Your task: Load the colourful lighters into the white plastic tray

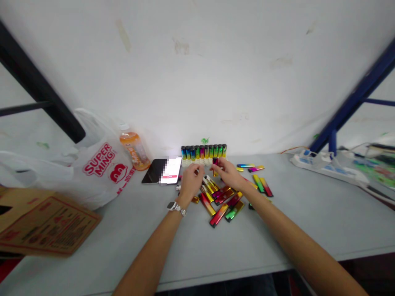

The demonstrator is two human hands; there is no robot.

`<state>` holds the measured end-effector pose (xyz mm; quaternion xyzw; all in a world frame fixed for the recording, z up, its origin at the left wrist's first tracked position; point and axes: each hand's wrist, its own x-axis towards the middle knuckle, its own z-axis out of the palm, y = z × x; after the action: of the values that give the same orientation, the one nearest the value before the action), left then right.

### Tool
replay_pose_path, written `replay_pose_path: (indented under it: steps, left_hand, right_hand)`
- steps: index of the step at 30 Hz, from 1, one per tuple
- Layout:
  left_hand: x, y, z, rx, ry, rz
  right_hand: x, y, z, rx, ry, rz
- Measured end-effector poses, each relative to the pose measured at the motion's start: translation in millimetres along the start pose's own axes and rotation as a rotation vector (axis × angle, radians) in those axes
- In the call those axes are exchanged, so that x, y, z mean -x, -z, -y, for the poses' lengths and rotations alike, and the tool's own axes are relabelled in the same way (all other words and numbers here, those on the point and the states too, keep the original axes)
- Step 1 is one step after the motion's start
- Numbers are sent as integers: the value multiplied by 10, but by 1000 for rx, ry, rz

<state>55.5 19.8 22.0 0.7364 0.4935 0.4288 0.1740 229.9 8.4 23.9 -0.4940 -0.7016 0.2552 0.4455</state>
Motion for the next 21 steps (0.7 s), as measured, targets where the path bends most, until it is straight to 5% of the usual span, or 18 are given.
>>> replay_pose_path:
  steps: [7, 21]
  left_hand:
    - [183, -36, 74, -27, -68, 124]
    - [194, -76, 39, -75, -81, 152]
  right_hand:
    - [203, -230, 157, -581, -216, -143]
    - [256, -307, 41, -157, -196, -385]
